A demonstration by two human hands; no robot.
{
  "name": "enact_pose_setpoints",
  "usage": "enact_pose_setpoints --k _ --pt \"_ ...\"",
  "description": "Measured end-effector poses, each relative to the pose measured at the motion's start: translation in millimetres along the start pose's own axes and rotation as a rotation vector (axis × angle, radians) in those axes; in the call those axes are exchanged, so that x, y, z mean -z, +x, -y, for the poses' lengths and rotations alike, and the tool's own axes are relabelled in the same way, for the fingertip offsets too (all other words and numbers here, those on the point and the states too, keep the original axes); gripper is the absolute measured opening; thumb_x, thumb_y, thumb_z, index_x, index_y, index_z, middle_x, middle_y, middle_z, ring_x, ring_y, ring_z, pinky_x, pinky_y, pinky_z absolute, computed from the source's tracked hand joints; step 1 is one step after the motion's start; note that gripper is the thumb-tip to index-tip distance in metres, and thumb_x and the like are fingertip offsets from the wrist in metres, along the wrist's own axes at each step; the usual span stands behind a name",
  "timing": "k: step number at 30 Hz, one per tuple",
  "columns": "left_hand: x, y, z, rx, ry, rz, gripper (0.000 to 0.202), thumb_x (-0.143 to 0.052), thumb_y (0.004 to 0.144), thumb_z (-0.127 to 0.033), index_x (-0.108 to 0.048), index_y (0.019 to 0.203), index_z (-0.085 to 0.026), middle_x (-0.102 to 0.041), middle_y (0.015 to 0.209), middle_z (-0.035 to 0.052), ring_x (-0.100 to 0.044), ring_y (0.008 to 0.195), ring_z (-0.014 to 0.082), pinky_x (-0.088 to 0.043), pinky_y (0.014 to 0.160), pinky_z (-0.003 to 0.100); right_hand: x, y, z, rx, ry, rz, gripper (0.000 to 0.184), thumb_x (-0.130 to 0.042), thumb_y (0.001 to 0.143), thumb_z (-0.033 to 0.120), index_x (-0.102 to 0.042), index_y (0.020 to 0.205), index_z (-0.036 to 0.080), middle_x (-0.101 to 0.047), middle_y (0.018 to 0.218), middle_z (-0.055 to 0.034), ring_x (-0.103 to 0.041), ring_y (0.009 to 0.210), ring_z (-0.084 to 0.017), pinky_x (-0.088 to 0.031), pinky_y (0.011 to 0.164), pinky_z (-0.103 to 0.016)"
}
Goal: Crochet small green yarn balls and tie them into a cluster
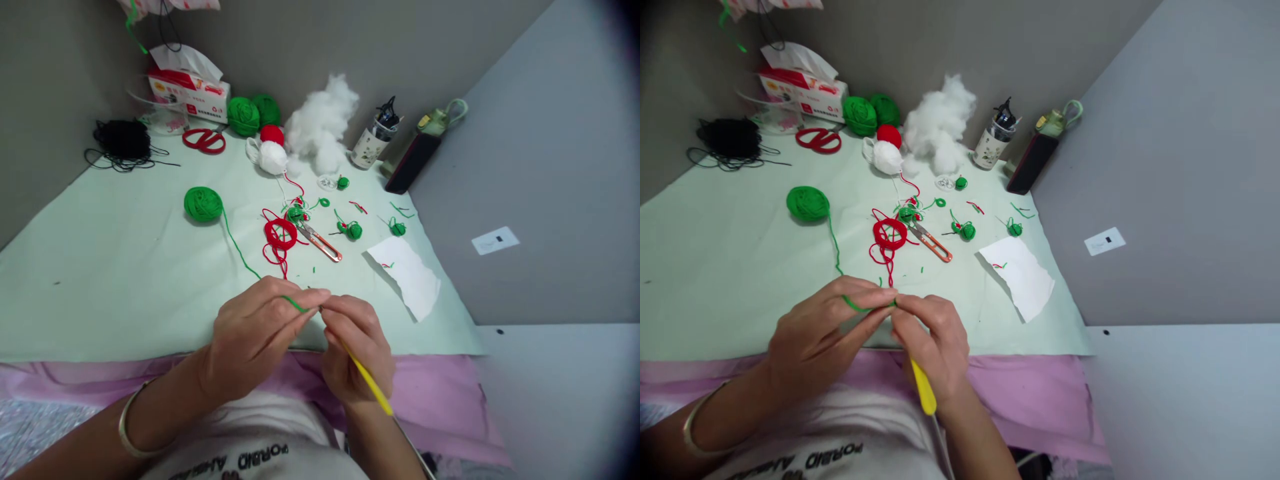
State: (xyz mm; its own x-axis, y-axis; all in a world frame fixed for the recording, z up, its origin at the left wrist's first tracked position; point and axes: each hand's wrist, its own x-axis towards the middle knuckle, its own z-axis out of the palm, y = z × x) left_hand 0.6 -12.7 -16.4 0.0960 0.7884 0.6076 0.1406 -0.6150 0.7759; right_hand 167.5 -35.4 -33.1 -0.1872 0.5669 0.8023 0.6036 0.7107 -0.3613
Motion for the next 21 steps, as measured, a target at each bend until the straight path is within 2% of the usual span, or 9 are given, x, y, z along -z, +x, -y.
enact_pose_setpoints --k 3,5,8,10,12,17,19,21 --pt "-3.2 5 -6 0.405 -0.192 -0.048 0.038 -0.075 0.085 -0.014 -0.072 0.120 -0.028 -0.075 0.091 -0.0009 -0.070 0.083 0.0139 -0.057 0.084 0.028 0 3 2 0.031 -0.049 -0.088 0.033 -0.061 0.096 0.010 -0.067 0.127 0.022 -0.073 0.109 -0.0091 -0.070 0.094 -0.022 -0.061 0.076 -0.038" --pt "-4.6 10 -9 0.655 -0.441 -0.036 0.043 -0.079 0.081 -0.019 -0.070 0.123 -0.024 -0.069 0.084 -0.0016 -0.067 0.080 0.0128 -0.056 0.080 0.025 0 4 1 0.057 -0.098 -0.070 0.036 -0.065 0.093 0.007 -0.069 0.124 0.026 -0.072 0.102 -0.0057 -0.070 0.089 -0.019 -0.061 0.071 -0.033" --pt "-2.8 16 -7 0.931 -0.817 0.079 0.048 -0.081 0.080 -0.022 -0.069 0.126 -0.021 -0.063 0.080 -0.0025 -0.063 0.074 0.0105 -0.054 0.074 0.023 0 4 -1 0.065 -0.085 -0.038 0.039 -0.066 0.091 0.005 -0.071 0.121 0.028 -0.071 0.099 -0.0043 -0.070 0.084 -0.017 -0.060 0.066 -0.030" --pt "0.2 18 -4 1.040 -0.964 0.144 0.044 -0.080 0.081 -0.024 -0.069 0.124 -0.019 -0.063 0.079 -0.0020 -0.060 0.071 0.0096 -0.052 0.072 0.023 0 6 -3 -0.018 0.022 -0.066 0.034 -0.061 0.094 0.008 -0.072 0.120 0.028 -0.072 0.098 -0.0052 -0.070 0.085 -0.019 -0.061 0.067 -0.033" --pt "2.9 18 0 1.067 -1.002 0.144 0.042 -0.079 0.083 -0.025 -0.071 0.123 -0.019 -0.063 0.079 -0.0018 -0.060 0.071 0.0093 -0.051 0.073 0.022 1 9 -4 -0.161 0.193 -0.128 0.027 -0.056 0.098 0.012 -0.073 0.114 0.025 -0.074 0.094 -0.0057 -0.070 0.082 -0.019 -0.060 0.067 -0.035" --pt "4.0 15 3 0.966 -0.909 0.112 0.038 -0.079 0.084 -0.024 -0.073 0.121 -0.024 -0.062 0.076 -0.0033 -0.062 0.072 0.0092 -0.048 0.074 0.021 4 19 -2 -0.511 0.588 -0.248 0.017 -0.057 0.099 0.021 -0.074 0.097 0.022 -0.069 0.080 -0.0039 -0.064 0.066 -0.016 -0.054 0.057 -0.031" --pt "2.2 15 2 0.919 -0.868 0.094 0.035 -0.078 0.084 -0.023 -0.075 0.119 -0.025 -0.062 0.078 -0.0033 -0.061 0.074 0.0092 -0.048 0.075 0.021 4 20 -2 -0.570 0.645 -0.262 0.017 -0.057 0.099 0.023 -0.074 0.096 0.022 -0.067 0.079 -0.0031 -0.062 0.064 -0.015 -0.053 0.056 -0.029" --pt "0.3 14 0 0.876 -0.842 0.100 0.035 -0.077 0.084 -0.021 -0.075 0.118 -0.026 -0.061 0.079 -0.0030 -0.061 0.075 0.0100 -0.049 0.076 0.022 3 21 -2 -0.542 0.642 -0.256 0.016 -0.058 0.099 0.023 -0.074 0.095 0.023 -0.068 0.080 -0.0036 -0.062 0.067 -0.015 -0.053 0.056 -0.029"
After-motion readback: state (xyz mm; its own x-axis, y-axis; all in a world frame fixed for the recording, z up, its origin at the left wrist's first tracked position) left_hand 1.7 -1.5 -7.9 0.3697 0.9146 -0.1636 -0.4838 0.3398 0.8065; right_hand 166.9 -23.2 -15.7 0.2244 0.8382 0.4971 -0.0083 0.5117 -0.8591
